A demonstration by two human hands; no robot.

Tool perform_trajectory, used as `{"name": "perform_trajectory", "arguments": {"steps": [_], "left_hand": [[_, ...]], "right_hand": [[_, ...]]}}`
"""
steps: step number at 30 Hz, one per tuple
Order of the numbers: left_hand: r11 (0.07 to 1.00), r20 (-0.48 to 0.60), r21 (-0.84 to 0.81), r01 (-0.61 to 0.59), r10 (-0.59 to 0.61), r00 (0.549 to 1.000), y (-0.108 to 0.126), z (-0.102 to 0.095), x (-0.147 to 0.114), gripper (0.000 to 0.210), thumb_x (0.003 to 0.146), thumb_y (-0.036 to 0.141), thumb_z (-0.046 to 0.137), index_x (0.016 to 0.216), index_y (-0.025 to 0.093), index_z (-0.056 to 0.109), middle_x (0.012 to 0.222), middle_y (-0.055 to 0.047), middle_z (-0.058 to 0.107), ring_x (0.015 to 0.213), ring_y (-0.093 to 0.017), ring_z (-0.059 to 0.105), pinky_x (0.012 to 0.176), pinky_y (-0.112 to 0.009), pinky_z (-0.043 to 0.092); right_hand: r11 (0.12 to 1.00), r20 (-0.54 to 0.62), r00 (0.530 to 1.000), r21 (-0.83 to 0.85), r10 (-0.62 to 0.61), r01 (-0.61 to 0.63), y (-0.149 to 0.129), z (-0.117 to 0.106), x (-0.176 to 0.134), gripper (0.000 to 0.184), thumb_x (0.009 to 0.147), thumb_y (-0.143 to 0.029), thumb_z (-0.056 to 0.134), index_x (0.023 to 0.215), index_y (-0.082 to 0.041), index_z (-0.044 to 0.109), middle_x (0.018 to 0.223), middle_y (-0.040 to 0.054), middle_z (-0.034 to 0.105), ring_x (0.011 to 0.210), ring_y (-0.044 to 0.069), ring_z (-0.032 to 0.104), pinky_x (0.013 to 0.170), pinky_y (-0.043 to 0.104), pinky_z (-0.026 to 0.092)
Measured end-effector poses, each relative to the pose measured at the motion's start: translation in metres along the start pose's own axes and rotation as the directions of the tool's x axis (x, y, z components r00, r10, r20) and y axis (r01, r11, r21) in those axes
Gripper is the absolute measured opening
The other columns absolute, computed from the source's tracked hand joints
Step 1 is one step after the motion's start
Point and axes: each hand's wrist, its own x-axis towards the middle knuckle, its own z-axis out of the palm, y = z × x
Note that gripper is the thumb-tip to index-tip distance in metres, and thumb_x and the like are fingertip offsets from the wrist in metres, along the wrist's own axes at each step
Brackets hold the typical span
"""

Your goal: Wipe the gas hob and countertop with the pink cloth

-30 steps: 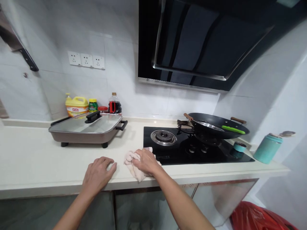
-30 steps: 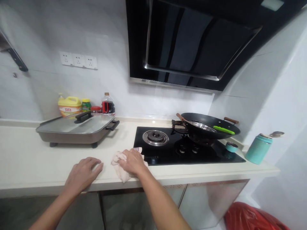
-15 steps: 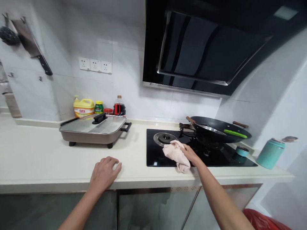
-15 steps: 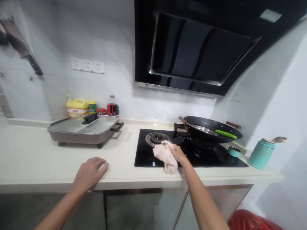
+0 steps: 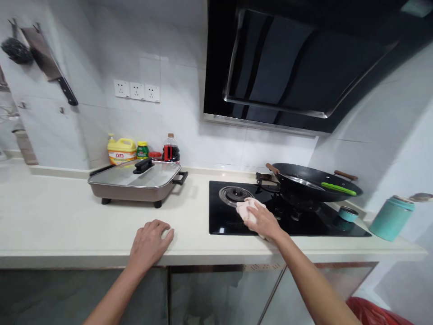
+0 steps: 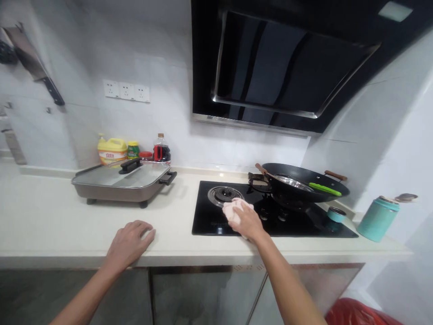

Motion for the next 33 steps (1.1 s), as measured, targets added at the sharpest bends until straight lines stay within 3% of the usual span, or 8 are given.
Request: {"name": "perform_trajectory", "arguments": {"steps": [3, 6, 13, 17, 20, 26, 30, 33], "left_hand": [[1.0, -0.005, 0.006, -0.004, 0.004, 1.0, 0.001, 0.0, 0.0, 0.033, 0.095, 0.042, 0.046, 0.098, 0.023, 0.074, 0.113, -0.007, 0.073, 0.107, -0.027, 0.063, 0.091, -0.039, 0.043], [1.0, -0.014, 0.002, 0.011, -0.011, 1.0, 0.0, 0.001, 0.001, 0.033, 0.095, 0.042, 0.047, 0.097, 0.023, 0.074, 0.112, -0.007, 0.074, 0.107, -0.027, 0.062, 0.09, -0.039, 0.043], [1.0, -0.003, -0.009, 0.019, -0.019, 1.0, -0.001, 0.003, 0.002, 0.034, 0.095, 0.043, 0.046, 0.098, 0.024, 0.074, 0.113, -0.007, 0.073, 0.108, -0.028, 0.062, 0.09, -0.038, 0.042], [1.0, 0.001, 0.002, 0.014, -0.014, 1.0, -0.001, 0.001, 0.002, 0.033, 0.095, 0.042, 0.047, 0.097, 0.024, 0.074, 0.113, -0.007, 0.074, 0.108, -0.027, 0.062, 0.089, -0.037, 0.042], [1.0, 0.01, 0.021, 0.0, 0.0, 1.0, -0.001, 0.0, 0.002, 0.033, 0.095, 0.041, 0.047, 0.098, 0.024, 0.075, 0.113, -0.007, 0.073, 0.108, -0.027, 0.062, 0.089, -0.038, 0.042], [1.0, 0.007, 0.019, -0.007, 0.007, 1.0, -0.003, 0.0, 0.003, 0.035, 0.095, 0.041, 0.045, 0.096, 0.024, 0.075, 0.111, -0.007, 0.073, 0.105, -0.027, 0.063, 0.088, -0.038, 0.043], [1.0, 0.001, 0.016, -0.002, 0.002, 1.0, -0.004, 0.002, 0.004, 0.036, 0.095, 0.043, 0.044, 0.097, 0.024, 0.075, 0.111, -0.007, 0.074, 0.107, -0.028, 0.063, 0.088, -0.039, 0.043], [1.0, 0.005, 0.005, 0.009, -0.009, 1.0, -0.004, 0.002, 0.005, 0.037, 0.095, 0.044, 0.044, 0.096, 0.024, 0.075, 0.112, -0.007, 0.074, 0.107, -0.028, 0.063, 0.089, -0.039, 0.043]], "right_hand": [[0.981, 0.024, 0.981, -0.015, 0.195, -0.194, 0.014, 0.001, 0.008, 0.061, 0.089, -0.061, 0.058, 0.143, -0.032, 0.058, 0.165, 0.0092, 0.031, 0.142, 0.034, 0.041, 0.113, 0.049, 0.035], [0.979, -0.029, 0.979, -0.008, 0.201, -0.202, 0.007, -0.002, 0.012, 0.042, 0.091, -0.053, 0.057, 0.124, -0.03, 0.071, 0.158, 0.0096, 0.041, 0.136, 0.034, 0.046, 0.112, 0.051, 0.033], [0.994, -0.082, 0.993, 0.073, -0.081, 0.087, -0.102, 0.009, 0.0, 0.029, 0.097, -0.043, 0.051, 0.111, -0.029, 0.073, 0.134, 0.0059, 0.061, 0.124, 0.026, 0.05, 0.108, 0.043, 0.034], [0.908, -0.161, 0.943, 0.263, -0.291, 0.326, -0.165, 0.02, -0.01, 0.02, 0.093, -0.038, 0.061, 0.105, -0.028, 0.073, 0.13, 0.0041, 0.063, 0.123, 0.025, 0.049, 0.109, 0.044, 0.032], [0.82, -0.203, 0.892, 0.354, -0.403, 0.45, -0.187, 0.022, -0.02, 0.016, 0.09, -0.04, 0.068, 0.1, -0.028, 0.072, 0.123, 0.0018, 0.064, 0.122, 0.024, 0.049, 0.109, 0.043, 0.031], [0.732, -0.223, 0.851, 0.437, -0.475, 0.523, -0.167, 0.011, -0.046, 0.013, 0.087, -0.039, 0.074, 0.097, -0.03, 0.071, 0.117, -0.0001, 0.064, 0.118, 0.022, 0.05, 0.103, 0.039, 0.035], [0.754, -0.233, 0.906, 0.502, -0.354, 0.423, -0.13, 0.011, -0.059, 0.009, 0.091, -0.035, 0.068, 0.097, -0.03, 0.071, 0.112, 0.0022, 0.064, 0.106, 0.021, 0.052, 0.094, 0.037, 0.039], [0.781, -0.324, 0.93, 0.53, -0.172, 0.329, -0.098, 0.007, -0.047, 0.011, 0.092, -0.035, 0.063, 0.094, -0.028, 0.071, 0.102, 0.004, 0.063, 0.1, 0.021, 0.054, 0.092, 0.036, 0.043]]}}
